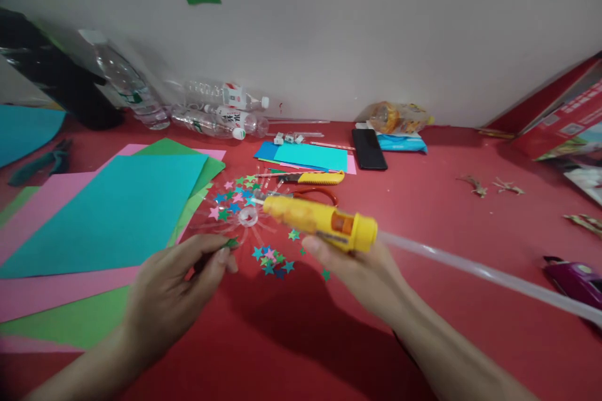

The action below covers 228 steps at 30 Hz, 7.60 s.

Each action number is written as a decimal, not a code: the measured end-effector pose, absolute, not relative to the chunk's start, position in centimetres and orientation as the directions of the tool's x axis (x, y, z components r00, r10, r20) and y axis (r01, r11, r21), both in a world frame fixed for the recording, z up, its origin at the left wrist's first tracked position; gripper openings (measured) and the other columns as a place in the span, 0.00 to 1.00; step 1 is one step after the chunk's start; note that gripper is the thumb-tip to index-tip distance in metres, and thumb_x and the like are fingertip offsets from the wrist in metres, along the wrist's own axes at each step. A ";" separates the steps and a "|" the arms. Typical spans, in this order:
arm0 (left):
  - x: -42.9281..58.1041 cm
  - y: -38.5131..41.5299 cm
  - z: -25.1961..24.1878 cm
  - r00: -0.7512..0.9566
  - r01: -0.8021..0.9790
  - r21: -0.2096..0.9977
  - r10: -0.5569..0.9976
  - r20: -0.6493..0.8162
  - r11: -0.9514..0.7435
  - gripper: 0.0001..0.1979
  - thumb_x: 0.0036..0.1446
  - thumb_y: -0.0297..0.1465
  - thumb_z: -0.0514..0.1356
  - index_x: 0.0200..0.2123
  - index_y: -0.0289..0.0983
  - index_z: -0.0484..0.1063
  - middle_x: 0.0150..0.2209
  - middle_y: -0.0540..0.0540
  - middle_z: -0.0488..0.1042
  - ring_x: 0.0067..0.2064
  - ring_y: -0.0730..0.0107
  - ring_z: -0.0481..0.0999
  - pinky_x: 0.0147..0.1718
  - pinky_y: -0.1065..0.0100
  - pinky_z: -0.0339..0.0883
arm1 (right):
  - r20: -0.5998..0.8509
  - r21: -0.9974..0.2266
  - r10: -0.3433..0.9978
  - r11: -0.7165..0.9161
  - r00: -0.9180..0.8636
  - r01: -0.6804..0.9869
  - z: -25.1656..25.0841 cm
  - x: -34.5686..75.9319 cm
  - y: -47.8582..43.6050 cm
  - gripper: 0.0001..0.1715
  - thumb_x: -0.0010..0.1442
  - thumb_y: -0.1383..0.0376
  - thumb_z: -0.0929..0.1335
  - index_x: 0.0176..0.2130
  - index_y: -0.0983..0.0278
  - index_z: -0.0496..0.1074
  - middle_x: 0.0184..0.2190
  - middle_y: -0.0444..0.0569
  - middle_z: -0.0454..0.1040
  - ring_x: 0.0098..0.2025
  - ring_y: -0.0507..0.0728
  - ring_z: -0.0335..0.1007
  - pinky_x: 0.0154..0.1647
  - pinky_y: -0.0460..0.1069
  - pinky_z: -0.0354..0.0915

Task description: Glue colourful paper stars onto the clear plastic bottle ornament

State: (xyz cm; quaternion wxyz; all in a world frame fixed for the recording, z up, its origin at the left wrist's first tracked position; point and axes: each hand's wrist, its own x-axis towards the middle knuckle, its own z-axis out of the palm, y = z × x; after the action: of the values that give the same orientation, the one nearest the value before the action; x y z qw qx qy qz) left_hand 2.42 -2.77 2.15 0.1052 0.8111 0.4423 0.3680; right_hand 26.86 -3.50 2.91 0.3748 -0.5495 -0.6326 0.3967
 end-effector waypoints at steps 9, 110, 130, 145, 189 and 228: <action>2.5 -2.6 2.0 0.208 0.216 0.976 0.978 -0.026 -0.020 0.08 0.62 0.35 0.54 0.32 0.40 0.69 0.21 0.53 0.75 0.16 0.81 0.63 0.16 0.77 0.55 | -0.063 -0.798 0.992 -0.114 0.106 0.592 0.7 29.7 1.7 0.23 0.57 0.52 0.60 0.36 0.67 0.72 0.32 0.53 0.75 0.30 0.54 0.68 0.28 0.47 0.62; 2.5 -3.0 2.9 0.251 0.079 0.830 0.794 -0.553 0.553 0.29 0.51 0.35 0.62 0.58 0.42 0.65 0.14 0.56 0.70 0.13 0.79 0.54 0.13 0.76 0.47 | 0.349 -0.574 0.735 0.658 -0.582 0.487 3.3 21.9 2.0 0.04 0.60 0.70 0.66 0.33 0.62 0.69 0.22 0.36 0.70 0.22 0.45 0.61 0.26 0.41 0.56; 2.3 -2.3 3.6 0.288 0.112 0.794 0.745 -0.601 0.597 0.35 0.51 0.37 0.60 0.63 0.38 0.58 0.13 0.54 0.70 0.13 0.79 0.55 0.13 0.77 0.50 | 0.276 -0.736 0.838 0.499 -0.471 0.457 2.9 21.2 2.0 0.03 0.58 0.71 0.67 0.32 0.63 0.69 0.21 0.35 0.66 0.21 0.43 0.59 0.24 0.39 0.56; 2.3 -1.8 2.6 0.331 0.060 0.809 0.753 -0.568 0.584 0.27 0.52 0.40 0.60 0.55 0.39 0.63 0.11 0.56 0.69 0.10 0.81 0.53 0.11 0.79 0.46 | 0.165 -0.822 0.884 0.369 -0.438 0.434 2.8 20.7 1.7 0.04 0.59 0.69 0.66 0.31 0.62 0.67 0.20 0.35 0.64 0.21 0.43 0.58 0.23 0.39 0.55; 3.2 -0.3 1.5 0.075 -0.060 0.943 0.944 -0.322 0.327 0.12 0.52 0.38 0.64 0.29 0.36 0.69 0.08 0.61 0.57 0.11 0.85 0.48 0.11 0.79 0.39 | 0.285 -0.655 0.874 0.477 -0.393 0.586 1.7 20.5 0.6 0.04 0.60 0.67 0.64 0.34 0.62 0.69 0.22 0.38 0.67 0.23 0.47 0.59 0.28 0.44 0.52; 3.1 -0.6 1.4 0.007 0.094 0.973 0.978 -0.210 0.209 0.24 0.60 0.40 0.56 0.13 0.39 0.58 0.10 0.55 0.56 0.14 0.80 0.51 0.14 0.73 0.44 | 0.415 -0.394 0.766 0.638 -0.491 0.662 1.9 20.7 0.2 0.12 0.65 0.65 0.61 0.45 0.65 0.71 0.27 0.44 0.75 0.26 0.51 0.66 0.29 0.46 0.55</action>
State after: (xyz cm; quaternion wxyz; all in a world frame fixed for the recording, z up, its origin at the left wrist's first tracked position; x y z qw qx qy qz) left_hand 3.14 -0.64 1.45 0.5303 0.4714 0.5683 0.4166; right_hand 20.70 0.22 1.85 0.2859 -0.4158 -0.8586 0.0909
